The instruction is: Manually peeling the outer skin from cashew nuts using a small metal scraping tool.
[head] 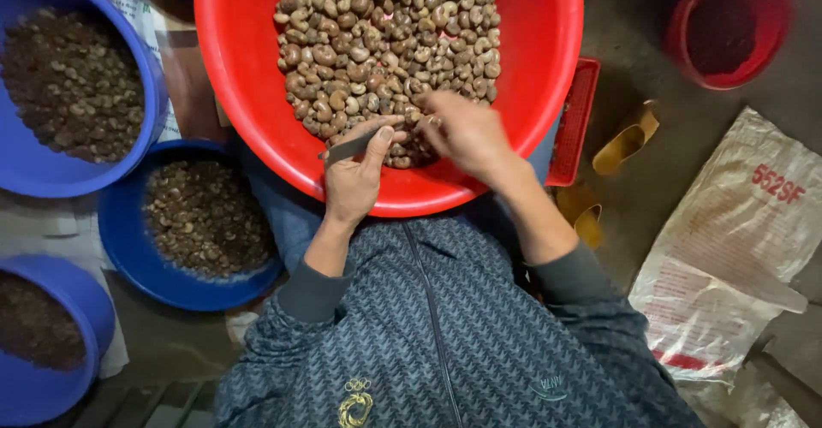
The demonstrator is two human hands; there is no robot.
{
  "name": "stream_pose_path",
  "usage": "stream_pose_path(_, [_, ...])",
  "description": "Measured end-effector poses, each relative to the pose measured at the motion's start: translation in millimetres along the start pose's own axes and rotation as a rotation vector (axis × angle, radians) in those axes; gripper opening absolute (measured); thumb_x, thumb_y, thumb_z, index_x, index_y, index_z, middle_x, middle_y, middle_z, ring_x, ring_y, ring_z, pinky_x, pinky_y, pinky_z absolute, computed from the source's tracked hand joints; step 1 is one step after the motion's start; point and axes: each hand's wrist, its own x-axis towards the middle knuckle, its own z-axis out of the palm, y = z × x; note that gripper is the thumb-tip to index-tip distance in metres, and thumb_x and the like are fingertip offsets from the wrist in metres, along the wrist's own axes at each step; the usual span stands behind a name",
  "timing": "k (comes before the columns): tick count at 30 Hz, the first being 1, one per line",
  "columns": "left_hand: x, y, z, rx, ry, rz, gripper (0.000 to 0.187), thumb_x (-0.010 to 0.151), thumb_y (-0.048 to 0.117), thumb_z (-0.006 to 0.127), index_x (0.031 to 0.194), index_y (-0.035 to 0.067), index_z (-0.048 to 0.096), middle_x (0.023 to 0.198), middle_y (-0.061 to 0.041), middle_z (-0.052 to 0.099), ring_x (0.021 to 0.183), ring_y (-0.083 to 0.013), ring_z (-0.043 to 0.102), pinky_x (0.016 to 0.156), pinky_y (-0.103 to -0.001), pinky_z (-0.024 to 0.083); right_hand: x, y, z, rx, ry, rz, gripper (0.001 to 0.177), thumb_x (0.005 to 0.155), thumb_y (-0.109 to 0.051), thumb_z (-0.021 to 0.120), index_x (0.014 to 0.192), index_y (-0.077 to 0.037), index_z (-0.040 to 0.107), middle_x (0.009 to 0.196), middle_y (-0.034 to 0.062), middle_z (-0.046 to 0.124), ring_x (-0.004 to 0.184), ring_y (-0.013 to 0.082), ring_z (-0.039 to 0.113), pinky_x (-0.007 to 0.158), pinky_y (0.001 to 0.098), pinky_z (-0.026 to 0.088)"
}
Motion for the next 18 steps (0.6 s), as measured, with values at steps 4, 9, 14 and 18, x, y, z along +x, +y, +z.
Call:
stream_pose_path(4, [1,-1,-1,0.077,-0.038,-0.005,0.018,0.104,0.010,0.062,0.110,-0.001,0.075,0.102,-0.017,0.078,0.093,-0.0261,0.076,0.081,-0.042,0.063,-16,46,87,-0.395,-0.250,-0.072,0.021,0.089,-0.027,0.068,0.107,-0.018,0.063,0.094,0.0076,0.070,0.082,0.0312,0.073,0.057,0.0582,0.058])
stream_pose_path(9, [5,-4,-1,0.113,-0.083,-0.019,0.019,0.104,0.012,0.063,0.110,0.000,0.076,0.096,-0.017,0.078,0.093,-0.0258,0.075,0.077,-0.040,0.063,-14,40,90,-0.404,-0.329,-0.009,0.020,0.097,-0.015,0.048,0.110,-0.018,0.063,0.096,0.0097,0.069,0.075,0.0357,0.074,0.055,0.0562,0.058])
stream_pose_path(14, [2,0,0,0.076,-0.065,-0.080,0.018,0.103,0.008,0.062,0.111,-0.003,0.074,0.103,-0.019,0.077,0.093,-0.0253,0.075,0.083,-0.041,0.062,-13,28,79,-0.394,-0.383,0.022,0.025,0.098,-0.012,0.049,0.118,-0.014,0.063,0.104,0.0121,0.069,0.088,0.0372,0.074,0.066,0.0540,0.061])
stream_pose_path(18, [1,-2,1,0.036,-0.067,-0.085,0.019,0.103,0.008,0.061,0.112,-0.004,0.073,0.105,-0.021,0.076,0.096,-0.0276,0.074,0.084,-0.043,0.062,-16,49,98,-0.532,-0.349,0.126,0.016,0.091,-0.018,0.055,0.105,-0.013,0.062,0.096,0.0131,0.065,0.088,0.0387,0.070,0.061,0.0540,0.059])
